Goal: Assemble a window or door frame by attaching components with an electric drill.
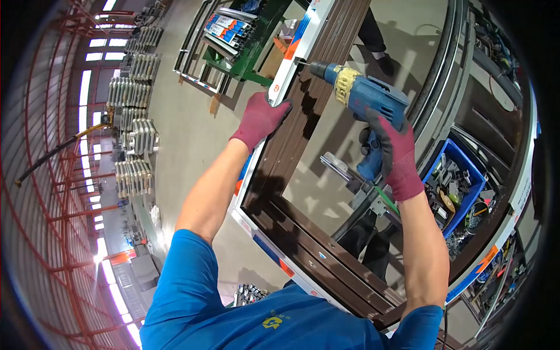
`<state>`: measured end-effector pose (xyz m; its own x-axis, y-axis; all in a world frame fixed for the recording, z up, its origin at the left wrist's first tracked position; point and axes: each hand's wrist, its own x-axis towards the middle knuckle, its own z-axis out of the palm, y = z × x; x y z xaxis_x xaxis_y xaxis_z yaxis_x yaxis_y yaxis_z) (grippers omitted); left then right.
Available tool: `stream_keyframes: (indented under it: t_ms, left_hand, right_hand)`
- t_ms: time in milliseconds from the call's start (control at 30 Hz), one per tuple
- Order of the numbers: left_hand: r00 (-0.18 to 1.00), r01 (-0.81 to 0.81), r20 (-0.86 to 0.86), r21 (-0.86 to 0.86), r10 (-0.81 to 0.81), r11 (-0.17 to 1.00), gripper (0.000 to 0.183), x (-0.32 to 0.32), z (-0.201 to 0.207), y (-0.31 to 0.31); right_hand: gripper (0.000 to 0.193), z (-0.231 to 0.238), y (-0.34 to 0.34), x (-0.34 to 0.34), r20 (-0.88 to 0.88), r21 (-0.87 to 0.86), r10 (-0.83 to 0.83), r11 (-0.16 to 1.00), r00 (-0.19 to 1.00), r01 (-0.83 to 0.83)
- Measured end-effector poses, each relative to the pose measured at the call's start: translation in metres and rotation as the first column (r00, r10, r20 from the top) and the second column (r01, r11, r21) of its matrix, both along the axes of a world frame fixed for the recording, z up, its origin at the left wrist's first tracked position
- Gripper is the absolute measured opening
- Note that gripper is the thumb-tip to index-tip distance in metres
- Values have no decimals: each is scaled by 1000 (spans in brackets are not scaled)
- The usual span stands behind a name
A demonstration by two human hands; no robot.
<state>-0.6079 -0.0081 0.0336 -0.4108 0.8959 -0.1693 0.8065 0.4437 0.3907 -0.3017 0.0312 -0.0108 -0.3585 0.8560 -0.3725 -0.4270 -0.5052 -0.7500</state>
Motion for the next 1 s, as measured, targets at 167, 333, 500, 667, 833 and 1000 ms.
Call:
stream_keyframes:
  t_ms: [167,333,500,667,833,1000]
  left_hand:
    - [999,-28,47,23,26,999,50,7,6,-1]
    - [999,25,21,49,-26,998,42,-5,-2,3]
    - [998,18,55,62,-22,998,42,-8,-10,3]
    - [999,41,1,7,-41,999,36,-12,-11,9]
    - [998,62,33,8,-62,998,39,0,-5,16]
    - [992,4,124,29,-7,1000,41,-7,-14,13]
  right_hand:
    - [47,9,2,-3,-63,-28,37,999,997,-38]
    - [43,4,6,-7,30,47,12,999,999,-13]
    - [43,7,6,-6,23,19,27,999,999,-27]
    - [45,5,14,-10,25,14,58,998,998,-58]
    - [44,-4,9,-15,-25,29,-21,999,999,22]
    - [40,-38,5,15,-47,-2,-78,997,996,78]
